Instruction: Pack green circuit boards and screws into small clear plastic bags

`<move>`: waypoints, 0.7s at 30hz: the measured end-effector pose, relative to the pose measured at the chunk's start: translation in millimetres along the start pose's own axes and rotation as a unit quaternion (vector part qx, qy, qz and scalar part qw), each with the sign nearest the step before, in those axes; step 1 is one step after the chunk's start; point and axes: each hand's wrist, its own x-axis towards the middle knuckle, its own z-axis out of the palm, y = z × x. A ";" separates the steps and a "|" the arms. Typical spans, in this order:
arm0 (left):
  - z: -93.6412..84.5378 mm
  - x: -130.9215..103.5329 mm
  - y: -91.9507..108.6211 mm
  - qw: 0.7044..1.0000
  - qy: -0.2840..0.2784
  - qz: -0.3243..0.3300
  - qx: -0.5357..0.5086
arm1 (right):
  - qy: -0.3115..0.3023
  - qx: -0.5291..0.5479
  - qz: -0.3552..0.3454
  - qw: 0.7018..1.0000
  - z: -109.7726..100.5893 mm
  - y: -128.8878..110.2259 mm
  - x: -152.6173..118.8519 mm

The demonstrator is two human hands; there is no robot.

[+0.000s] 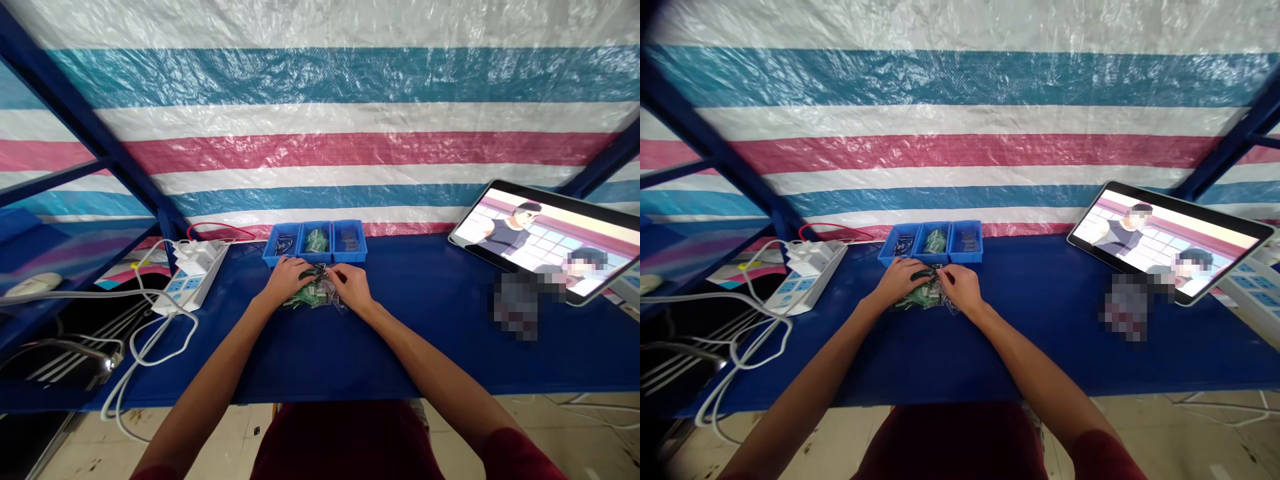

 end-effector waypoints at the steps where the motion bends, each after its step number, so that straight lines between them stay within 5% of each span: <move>1: 0.4 0.0 -0.3 1.000 -0.003 0.001 0.000 | -0.003 0.000 0.001 1.000 0.3 0.5 -0.1; 8: 1.1 0.2 0.0 1.000 0.010 0.026 0.010 | -0.009 0.003 0.004 1.000 0.7 1.5 -0.9; 13: -4.5 -0.1 3.3 0.994 0.107 0.015 -0.034 | -0.003 -0.002 0.008 1.000 -1.0 -2.1 -0.1; 17: -15.2 -0.6 11.2 0.970 0.207 -0.043 -0.123 | 0.006 0.010 0.024 1.000 -2.1 -3.6 0.8; 21: -21.2 -1.6 20.7 0.937 0.212 -0.095 -0.261 | -0.010 0.019 0.048 0.999 -1.6 -2.2 1.5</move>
